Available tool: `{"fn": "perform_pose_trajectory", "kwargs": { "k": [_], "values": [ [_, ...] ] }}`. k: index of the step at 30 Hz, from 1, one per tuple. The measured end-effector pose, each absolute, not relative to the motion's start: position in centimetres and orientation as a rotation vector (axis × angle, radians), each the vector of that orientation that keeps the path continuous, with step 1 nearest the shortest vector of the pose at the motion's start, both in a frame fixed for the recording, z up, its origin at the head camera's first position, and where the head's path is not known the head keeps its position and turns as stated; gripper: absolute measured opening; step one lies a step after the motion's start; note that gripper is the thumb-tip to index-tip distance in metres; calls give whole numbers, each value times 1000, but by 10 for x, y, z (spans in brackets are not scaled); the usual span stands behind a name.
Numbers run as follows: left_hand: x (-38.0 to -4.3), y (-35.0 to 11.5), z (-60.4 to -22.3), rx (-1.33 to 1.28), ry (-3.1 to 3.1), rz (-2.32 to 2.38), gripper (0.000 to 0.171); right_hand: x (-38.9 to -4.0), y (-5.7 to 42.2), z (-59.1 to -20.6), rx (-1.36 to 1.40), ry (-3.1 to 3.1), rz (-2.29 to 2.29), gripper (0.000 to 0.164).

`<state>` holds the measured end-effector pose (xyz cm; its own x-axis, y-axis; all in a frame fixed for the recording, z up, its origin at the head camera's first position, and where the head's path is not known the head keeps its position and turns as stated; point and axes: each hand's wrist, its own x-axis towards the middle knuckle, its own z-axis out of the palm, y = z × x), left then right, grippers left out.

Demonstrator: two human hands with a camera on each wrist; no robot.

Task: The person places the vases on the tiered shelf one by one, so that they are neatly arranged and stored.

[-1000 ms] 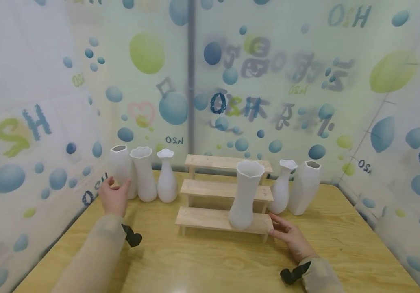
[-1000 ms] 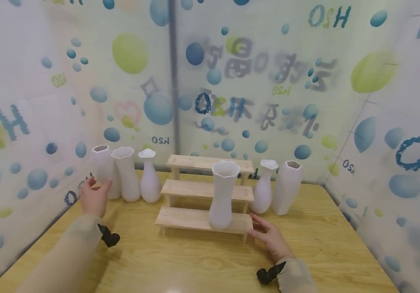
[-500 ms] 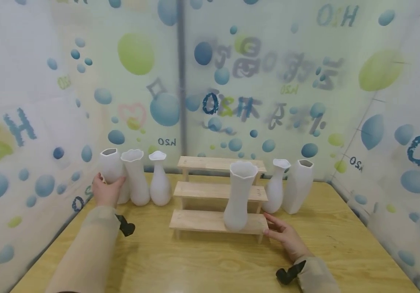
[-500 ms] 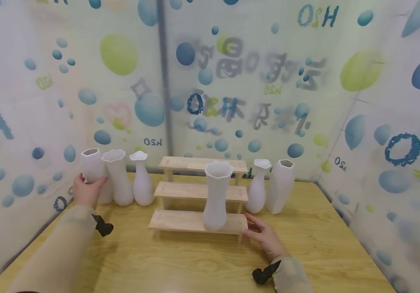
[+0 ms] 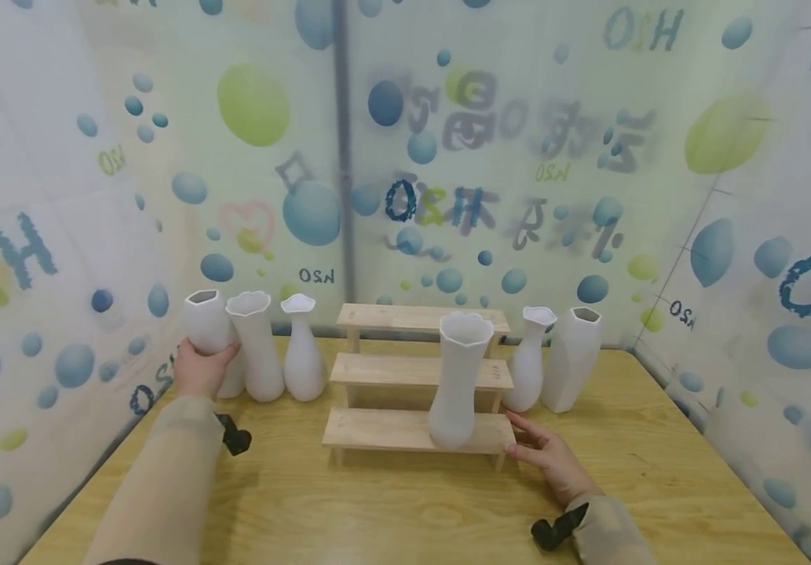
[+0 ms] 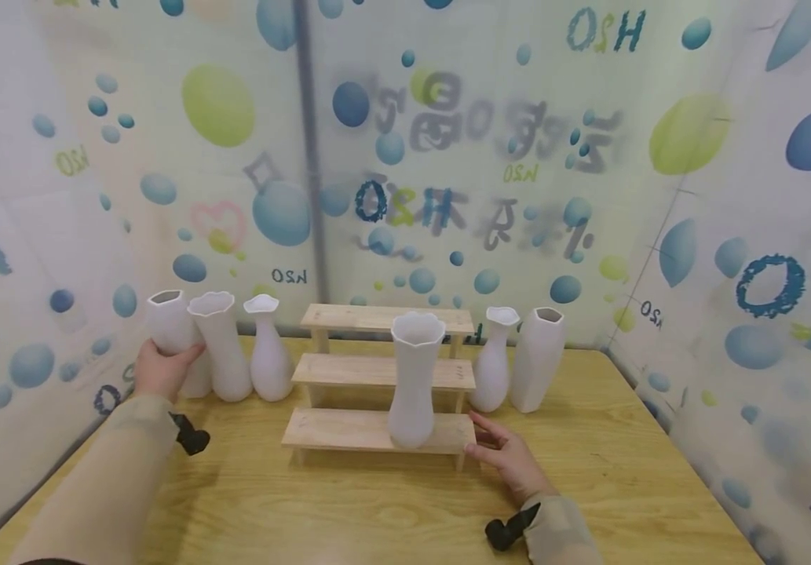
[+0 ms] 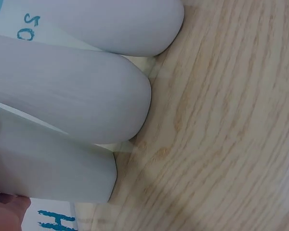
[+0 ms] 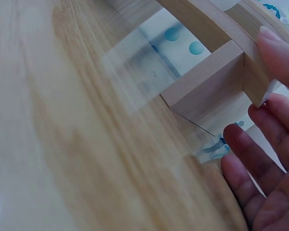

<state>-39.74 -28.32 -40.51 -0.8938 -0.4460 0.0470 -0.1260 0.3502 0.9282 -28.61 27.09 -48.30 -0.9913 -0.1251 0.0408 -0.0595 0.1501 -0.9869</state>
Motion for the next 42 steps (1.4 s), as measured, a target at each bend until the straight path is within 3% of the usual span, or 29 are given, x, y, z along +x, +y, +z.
{"fn": "perform_pose_trajectory", "kwargs": {
  "k": [13, 21, 31, 42],
  "values": [
    [-381, -293, -408, 457, -2346, -1546, 87, -287, 270, -485, -176, 2354, -1986, 65],
    [-365, -295, -408, 410, -2422, -1505, 95, -287, 272, -488, -299, 2359, -2006, 65],
    [-343, -291, -405, 300, -2476, -1453, 96, -288, 270, -486, -108, 2345, -2005, 64],
    [-314, -285, -401, 309, -2565, -1507, 101, -286, 271, -483, -163, 2343, -2007, 63]
  ]
}}
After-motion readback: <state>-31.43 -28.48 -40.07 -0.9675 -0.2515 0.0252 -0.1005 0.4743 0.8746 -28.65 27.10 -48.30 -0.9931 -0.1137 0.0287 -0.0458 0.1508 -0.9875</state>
